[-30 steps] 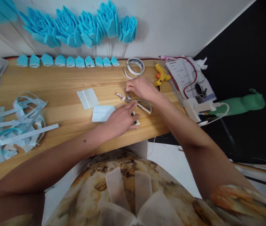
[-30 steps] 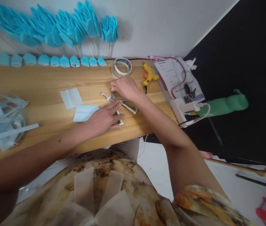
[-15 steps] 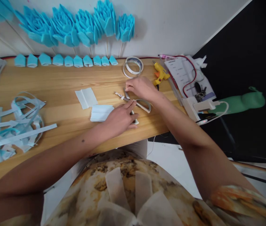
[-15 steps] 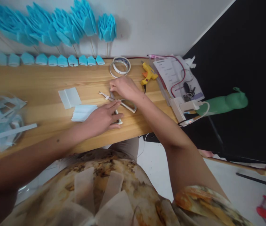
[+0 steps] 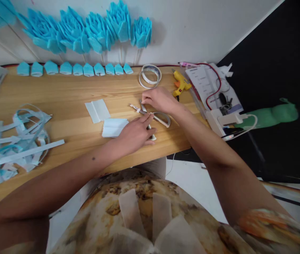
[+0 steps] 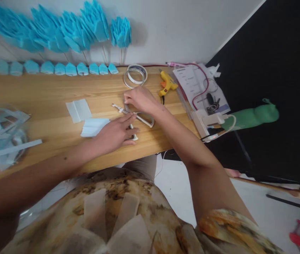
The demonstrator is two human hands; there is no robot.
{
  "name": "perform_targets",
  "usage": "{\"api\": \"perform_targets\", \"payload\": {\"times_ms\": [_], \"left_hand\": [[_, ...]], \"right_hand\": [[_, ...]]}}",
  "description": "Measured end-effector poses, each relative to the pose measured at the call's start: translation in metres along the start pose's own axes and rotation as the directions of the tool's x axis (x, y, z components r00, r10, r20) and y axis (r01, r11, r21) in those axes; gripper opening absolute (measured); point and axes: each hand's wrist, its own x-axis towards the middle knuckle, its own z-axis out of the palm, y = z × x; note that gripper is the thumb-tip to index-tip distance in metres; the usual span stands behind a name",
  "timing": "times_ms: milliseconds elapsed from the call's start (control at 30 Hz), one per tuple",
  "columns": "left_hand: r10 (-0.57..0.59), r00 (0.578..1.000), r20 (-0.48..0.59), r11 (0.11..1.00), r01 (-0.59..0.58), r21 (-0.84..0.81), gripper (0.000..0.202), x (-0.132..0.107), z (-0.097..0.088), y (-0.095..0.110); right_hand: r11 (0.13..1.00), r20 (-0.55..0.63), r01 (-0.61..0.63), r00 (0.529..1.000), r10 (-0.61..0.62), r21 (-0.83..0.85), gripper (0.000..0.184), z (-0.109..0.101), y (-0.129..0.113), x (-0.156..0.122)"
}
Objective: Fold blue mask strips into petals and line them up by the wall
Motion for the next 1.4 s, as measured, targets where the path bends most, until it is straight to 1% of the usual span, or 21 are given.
{"api": "perform_targets", "payload": {"times_ms": [133,267,433,533,633,767,833,900,1000,1067,1200,1267,1400], "left_hand": [[-0.013,1.000,-0.004,1.000,0.013,0.000,0.043,0.001,-0.001,0.000],[-0.017,1.000,0.021,1.000,0.017,0.001,0.045,0.002,-0.002,0.001],[-0.002,1.000,-0.022,1.000,0.002,0.024,0.042,0.002,0.000,0.000],[-0.002,0.999,-0.032,1.000,0.002,0.021,0.043,0.001,0.002,-0.001],[0.008,1.000,-0.030,1.000,-0.008,0.015,0.043,0.000,0.003,-0.003],[0.003,1.000,-0.031,1.000,-0.003,0.005,0.041,-0.001,0.005,-0.003],[0.002,0.999,-0.035,1.000,-0.002,0.008,0.042,-0.001,0.005,-0.003],[0.005,0.999,-0.037,1.000,-0.005,0.007,0.041,0.000,0.006,-0.002],[-0.001,1.000,-0.027,1.000,0.001,0.006,0.040,0.000,0.005,-0.002],[-0.006,1.000,-0.017,1.000,0.006,0.008,0.041,0.000,0.005,-0.002],[0.010,1.000,-0.028,1.000,-0.010,0.016,0.043,0.000,0.005,-0.002],[0.017,0.999,-0.040,1.000,-0.017,0.019,0.043,0.000,0.006,-0.002],[0.018,0.998,-0.058,1.000,-0.016,0.027,0.043,0.000,0.008,-0.002]], "right_hand": [[0.998,-0.027,-0.043,0.999,0.042,-0.045,0.021,0.001,-0.001,0.005],[0.998,-0.033,-0.059,0.998,0.058,-0.033,0.022,0.004,-0.001,0.012],[0.995,-0.075,-0.094,0.993,0.092,-0.035,0.021,0.008,-0.006,0.011],[0.990,-0.075,-0.135,0.988,0.132,-0.037,0.023,0.010,-0.011,0.008],[0.989,-0.083,-0.136,0.987,0.140,0.057,0.024,0.012,-0.008,0.004],[0.954,-0.061,-0.061,0.995,0.082,0.293,0.028,0.011,0.002,-0.002],[0.942,-0.046,-0.050,0.997,0.069,0.331,0.029,0.009,0.004,-0.004],[0.948,-0.042,-0.064,0.996,0.081,0.312,0.023,0.008,0.003,-0.004],[0.954,-0.037,-0.126,0.989,0.141,0.273,0.017,0.006,-0.002,0.000],[0.952,-0.023,-0.161,0.985,0.173,0.260,0.017,0.005,-0.004,0.004],[0.956,0.039,-0.179,0.984,0.175,0.233,0.019,0.000,-0.007,0.011],[0.969,0.066,-0.175,0.984,0.166,0.173,0.019,-0.004,-0.009,0.014],[0.990,0.082,-0.142,0.986,0.143,-0.019,0.023,-0.009,-0.013,0.017]]}}
